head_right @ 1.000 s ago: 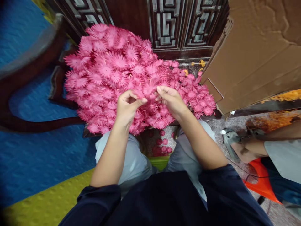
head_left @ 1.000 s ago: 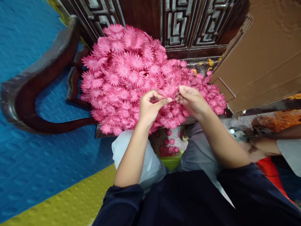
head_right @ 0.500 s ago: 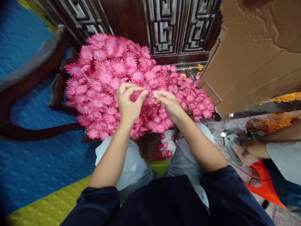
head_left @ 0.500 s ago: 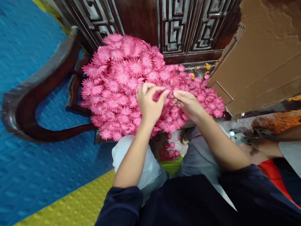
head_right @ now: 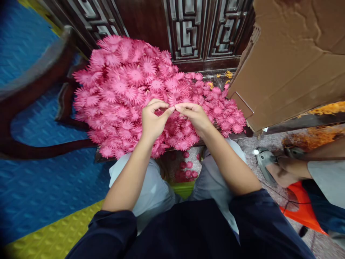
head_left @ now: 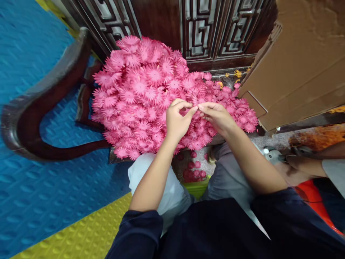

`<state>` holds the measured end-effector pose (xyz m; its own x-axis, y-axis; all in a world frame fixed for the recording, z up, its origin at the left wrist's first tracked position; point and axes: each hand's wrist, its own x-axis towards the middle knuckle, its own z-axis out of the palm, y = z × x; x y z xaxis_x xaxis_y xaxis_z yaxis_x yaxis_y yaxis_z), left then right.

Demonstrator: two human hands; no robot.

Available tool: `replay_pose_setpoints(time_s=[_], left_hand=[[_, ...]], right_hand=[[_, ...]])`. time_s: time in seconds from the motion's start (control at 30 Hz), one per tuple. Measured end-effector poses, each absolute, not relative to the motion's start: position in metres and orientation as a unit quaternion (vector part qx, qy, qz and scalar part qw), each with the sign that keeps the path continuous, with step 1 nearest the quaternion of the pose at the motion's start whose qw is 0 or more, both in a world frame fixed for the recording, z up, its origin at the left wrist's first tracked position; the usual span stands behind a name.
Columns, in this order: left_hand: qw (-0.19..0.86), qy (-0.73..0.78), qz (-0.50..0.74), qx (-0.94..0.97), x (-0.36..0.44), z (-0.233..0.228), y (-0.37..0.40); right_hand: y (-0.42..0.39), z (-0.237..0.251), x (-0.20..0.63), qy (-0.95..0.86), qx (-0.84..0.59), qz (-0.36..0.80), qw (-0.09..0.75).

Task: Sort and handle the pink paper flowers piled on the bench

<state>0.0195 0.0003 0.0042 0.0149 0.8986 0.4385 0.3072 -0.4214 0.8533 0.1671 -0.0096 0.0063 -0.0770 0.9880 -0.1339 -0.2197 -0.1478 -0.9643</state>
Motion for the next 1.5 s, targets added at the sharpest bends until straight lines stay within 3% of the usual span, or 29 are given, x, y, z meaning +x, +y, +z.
replay_pose_setpoints(time_s=[0.5, 0.87, 1.07, 1.3, 1.5], left_hand=[[0.429, 0.445, 0.533, 0.578, 0.019, 0.002, 0.004], [0.556, 0.424, 0.517, 0.494, 0.018, 0.002, 0.008], [0.521, 0.444, 0.522, 0.508, 0.019, 0.002, 0.008], [0.478, 0.469, 0.548, 0.502, 0.025, 0.006, 0.004], [0.332, 0.465, 0.555, 0.605, 0.024, 0.006, 0.0]], right_hand=[[-0.012, 0.006, 0.163, -0.424, -0.452, 0.599, 0.508], [-0.015, 0.011, 0.164, -0.411, -0.414, 0.656, 0.479], [-0.015, 0.008, 0.163, -0.429, -0.43, 0.642, 0.467], [-0.013, -0.001, 0.16, -0.373, -0.434, 0.642, 0.51], [-0.013, -0.002, 0.157, -0.396, -0.469, 0.585, 0.529]])
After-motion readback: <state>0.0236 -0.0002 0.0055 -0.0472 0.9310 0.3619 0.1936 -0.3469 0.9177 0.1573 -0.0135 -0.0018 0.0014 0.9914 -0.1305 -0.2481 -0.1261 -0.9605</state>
